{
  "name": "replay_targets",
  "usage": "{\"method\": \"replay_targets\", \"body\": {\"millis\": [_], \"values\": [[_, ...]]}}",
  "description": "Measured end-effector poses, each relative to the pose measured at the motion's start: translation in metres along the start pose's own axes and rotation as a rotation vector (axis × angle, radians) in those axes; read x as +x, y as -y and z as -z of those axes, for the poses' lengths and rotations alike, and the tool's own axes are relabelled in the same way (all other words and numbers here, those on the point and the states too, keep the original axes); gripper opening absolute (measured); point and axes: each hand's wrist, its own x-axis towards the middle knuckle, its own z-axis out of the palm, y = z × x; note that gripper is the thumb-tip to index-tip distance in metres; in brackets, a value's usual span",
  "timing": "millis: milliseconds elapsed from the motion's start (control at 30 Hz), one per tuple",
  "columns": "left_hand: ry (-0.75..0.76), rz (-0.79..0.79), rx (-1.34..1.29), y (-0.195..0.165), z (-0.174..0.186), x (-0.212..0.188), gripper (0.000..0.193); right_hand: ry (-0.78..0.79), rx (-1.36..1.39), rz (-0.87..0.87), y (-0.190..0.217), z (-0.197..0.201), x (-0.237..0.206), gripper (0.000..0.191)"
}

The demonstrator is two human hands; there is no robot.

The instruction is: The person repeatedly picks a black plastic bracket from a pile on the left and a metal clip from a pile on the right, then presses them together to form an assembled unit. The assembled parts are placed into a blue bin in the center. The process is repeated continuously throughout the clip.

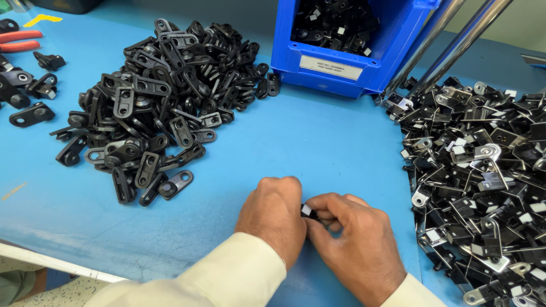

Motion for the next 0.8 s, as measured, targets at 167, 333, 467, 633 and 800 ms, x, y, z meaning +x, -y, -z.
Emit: {"method": "replay_targets", "body": {"millis": [167, 333, 467, 633, 800], "values": [[-0.046, -0.084, 0.036, -0.001, -0.006, -0.008, 0.013, -0.008, 0.073, -0.331, 0.009, -0.011, -0.004, 0.034], [-0.062, -0.034, -0.002, -0.003, -0.007, -0.008, 0.013, -0.055, 0.190, -0.457, 0.011, -0.009, -0.001, 0.030], [-0.041, 0.164, -0.263, 0.000, -0.007, -0.004, 0.014, -0.010, 0.275, -0.464, 0.013, -0.007, 0.003, 0.027], [0.045, 0.263, -0.498, 0.010, -0.004, 0.000, 0.019, 0.098, 0.389, -0.540, 0.009, -0.004, 0.005, 0.034], [0.176, 0.266, -0.490, 0.012, 0.007, 0.009, 0.027, 0.164, 0.484, -0.533, 0.003, 0.000, 0.009, 0.033]]}}
